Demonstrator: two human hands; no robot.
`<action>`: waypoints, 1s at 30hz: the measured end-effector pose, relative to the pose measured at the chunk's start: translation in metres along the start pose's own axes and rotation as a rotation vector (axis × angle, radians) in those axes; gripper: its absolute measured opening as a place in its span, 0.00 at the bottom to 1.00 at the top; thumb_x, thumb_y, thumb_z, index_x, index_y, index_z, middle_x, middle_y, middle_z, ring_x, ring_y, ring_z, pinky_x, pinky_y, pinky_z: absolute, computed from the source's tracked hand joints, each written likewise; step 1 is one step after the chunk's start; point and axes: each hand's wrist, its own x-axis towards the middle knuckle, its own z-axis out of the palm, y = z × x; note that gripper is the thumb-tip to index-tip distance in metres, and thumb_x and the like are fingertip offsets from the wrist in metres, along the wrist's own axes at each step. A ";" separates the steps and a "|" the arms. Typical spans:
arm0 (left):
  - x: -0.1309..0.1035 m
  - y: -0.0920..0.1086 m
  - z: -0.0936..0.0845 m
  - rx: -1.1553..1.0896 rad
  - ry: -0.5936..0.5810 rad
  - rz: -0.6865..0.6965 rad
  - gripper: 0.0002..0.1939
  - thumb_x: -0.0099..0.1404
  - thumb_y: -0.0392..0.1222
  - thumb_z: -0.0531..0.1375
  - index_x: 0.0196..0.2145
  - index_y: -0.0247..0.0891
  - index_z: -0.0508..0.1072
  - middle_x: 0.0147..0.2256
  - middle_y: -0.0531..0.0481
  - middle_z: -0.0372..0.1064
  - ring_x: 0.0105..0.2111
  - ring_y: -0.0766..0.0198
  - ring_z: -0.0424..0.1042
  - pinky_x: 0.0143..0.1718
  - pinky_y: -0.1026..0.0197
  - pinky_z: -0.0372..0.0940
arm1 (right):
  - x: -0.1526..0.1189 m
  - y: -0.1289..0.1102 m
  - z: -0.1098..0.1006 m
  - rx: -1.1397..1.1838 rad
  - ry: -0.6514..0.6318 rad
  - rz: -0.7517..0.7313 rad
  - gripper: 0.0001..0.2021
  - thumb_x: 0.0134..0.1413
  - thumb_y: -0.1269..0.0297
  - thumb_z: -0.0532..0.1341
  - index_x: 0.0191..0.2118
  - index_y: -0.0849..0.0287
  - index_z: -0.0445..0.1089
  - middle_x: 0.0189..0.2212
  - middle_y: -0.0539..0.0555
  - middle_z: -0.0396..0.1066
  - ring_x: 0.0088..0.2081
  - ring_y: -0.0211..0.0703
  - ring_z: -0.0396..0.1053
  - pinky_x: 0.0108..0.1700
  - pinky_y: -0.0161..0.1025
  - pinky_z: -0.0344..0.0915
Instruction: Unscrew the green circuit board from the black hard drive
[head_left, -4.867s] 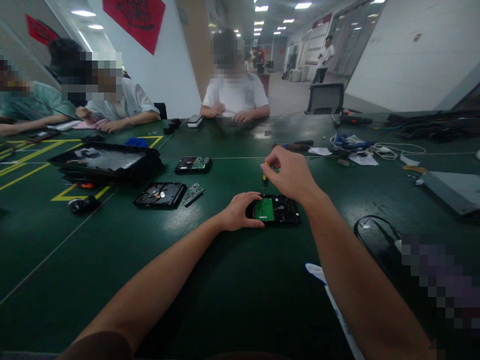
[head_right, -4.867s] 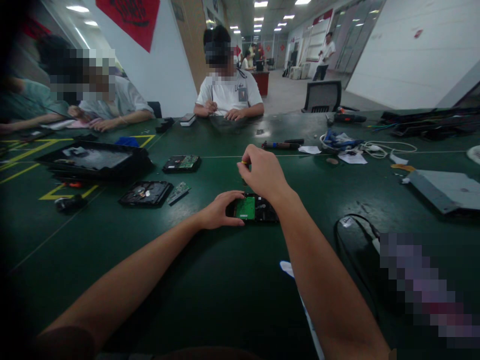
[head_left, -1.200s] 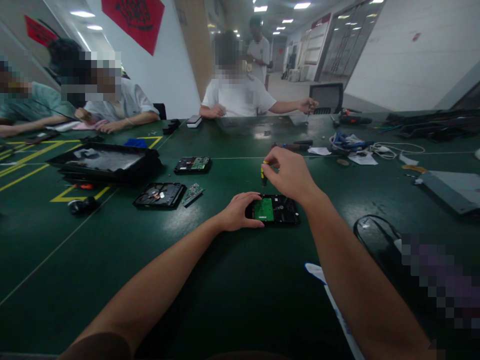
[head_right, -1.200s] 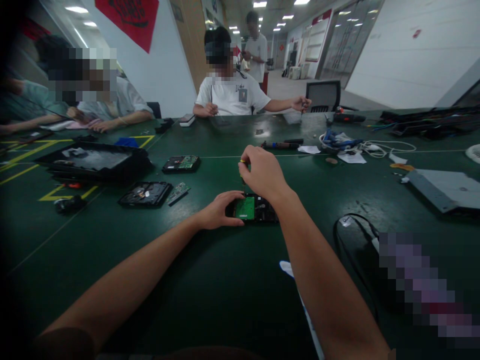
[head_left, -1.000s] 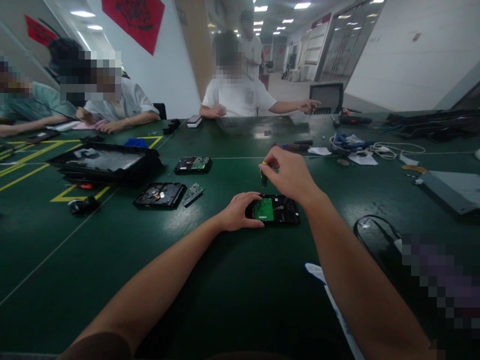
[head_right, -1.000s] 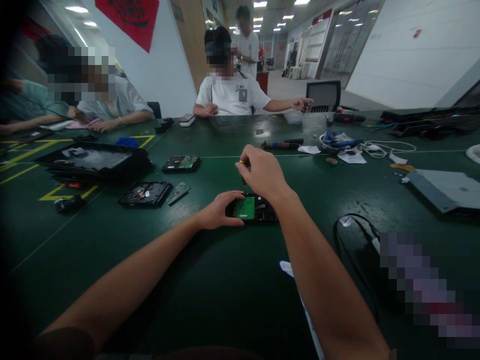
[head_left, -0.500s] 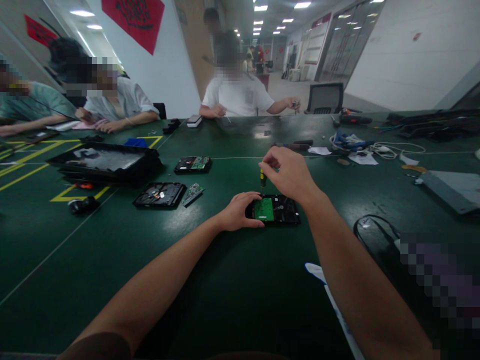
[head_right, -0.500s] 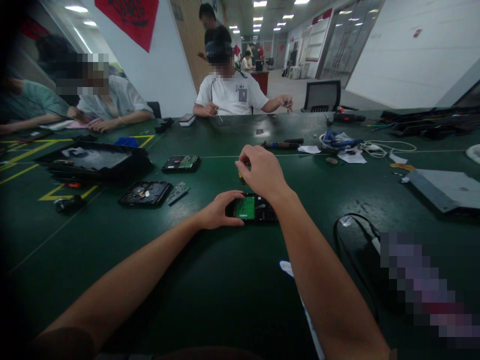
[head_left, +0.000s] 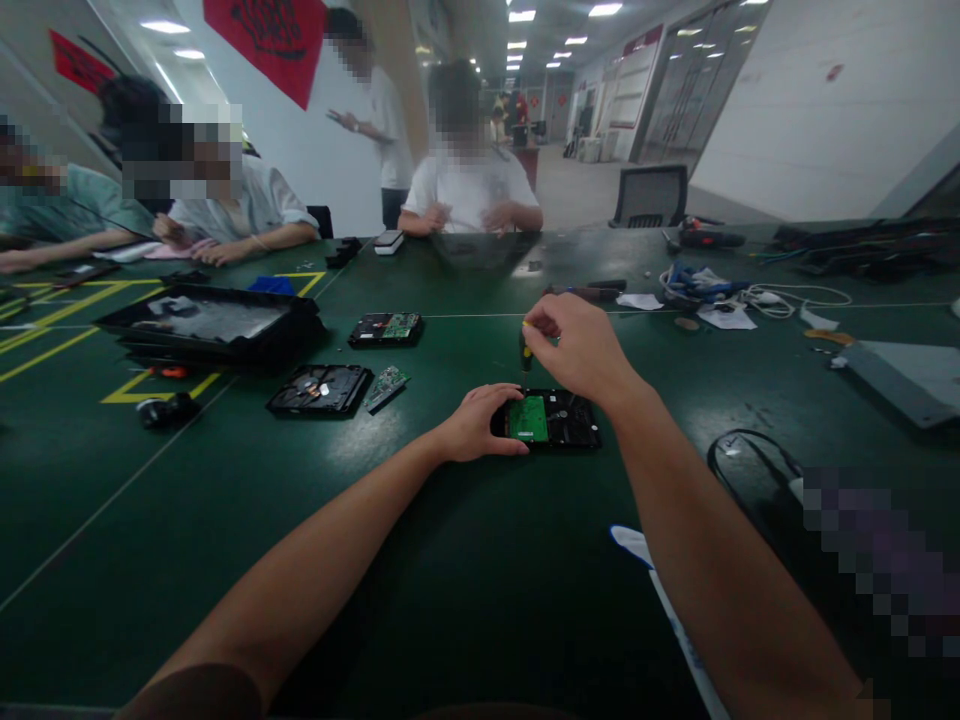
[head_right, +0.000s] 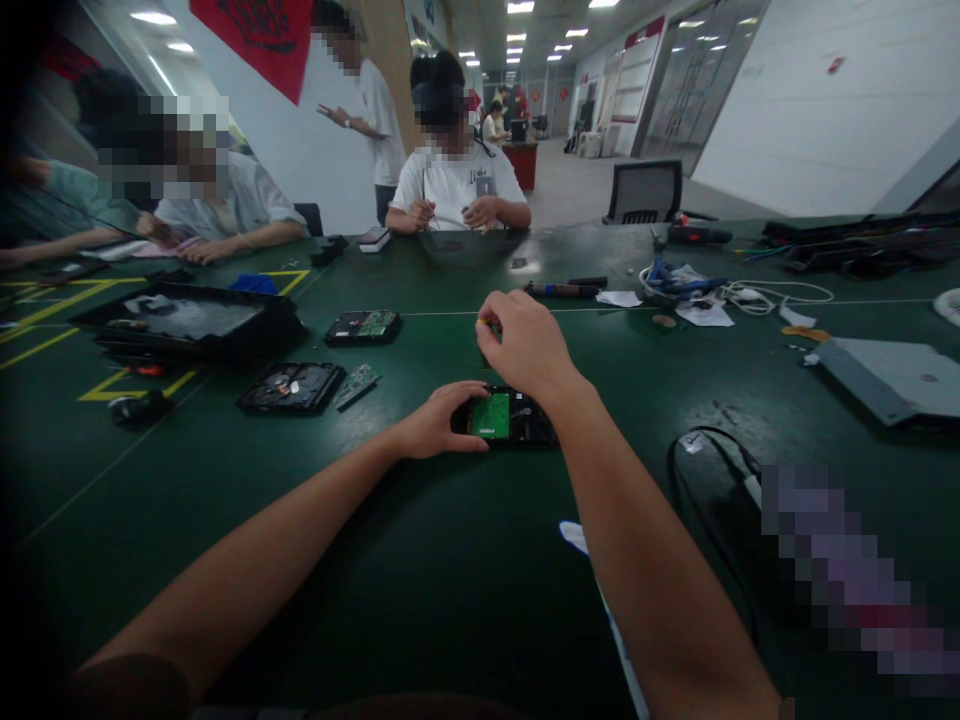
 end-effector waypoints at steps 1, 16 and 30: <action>0.000 0.000 0.000 0.001 0.000 0.002 0.43 0.55 0.62 0.72 0.63 0.44 0.65 0.67 0.39 0.61 0.68 0.42 0.60 0.69 0.39 0.53 | 0.000 0.001 0.001 -0.005 0.004 -0.004 0.01 0.62 0.65 0.60 0.38 0.55 0.69 0.38 0.56 0.74 0.39 0.48 0.70 0.45 0.46 0.64; 0.000 -0.001 0.000 0.005 -0.005 -0.001 0.44 0.55 0.63 0.72 0.63 0.44 0.65 0.67 0.39 0.61 0.68 0.41 0.59 0.69 0.39 0.52 | 0.000 0.002 0.002 0.008 -0.024 -0.013 0.03 0.61 0.65 0.62 0.40 0.55 0.71 0.40 0.56 0.76 0.41 0.49 0.71 0.46 0.46 0.64; 0.000 -0.001 0.000 0.007 -0.006 0.000 0.43 0.56 0.63 0.71 0.63 0.43 0.65 0.67 0.39 0.61 0.68 0.42 0.59 0.69 0.39 0.52 | 0.000 0.000 0.000 0.010 -0.010 -0.020 0.01 0.61 0.66 0.62 0.39 0.55 0.68 0.39 0.56 0.74 0.41 0.48 0.70 0.45 0.46 0.65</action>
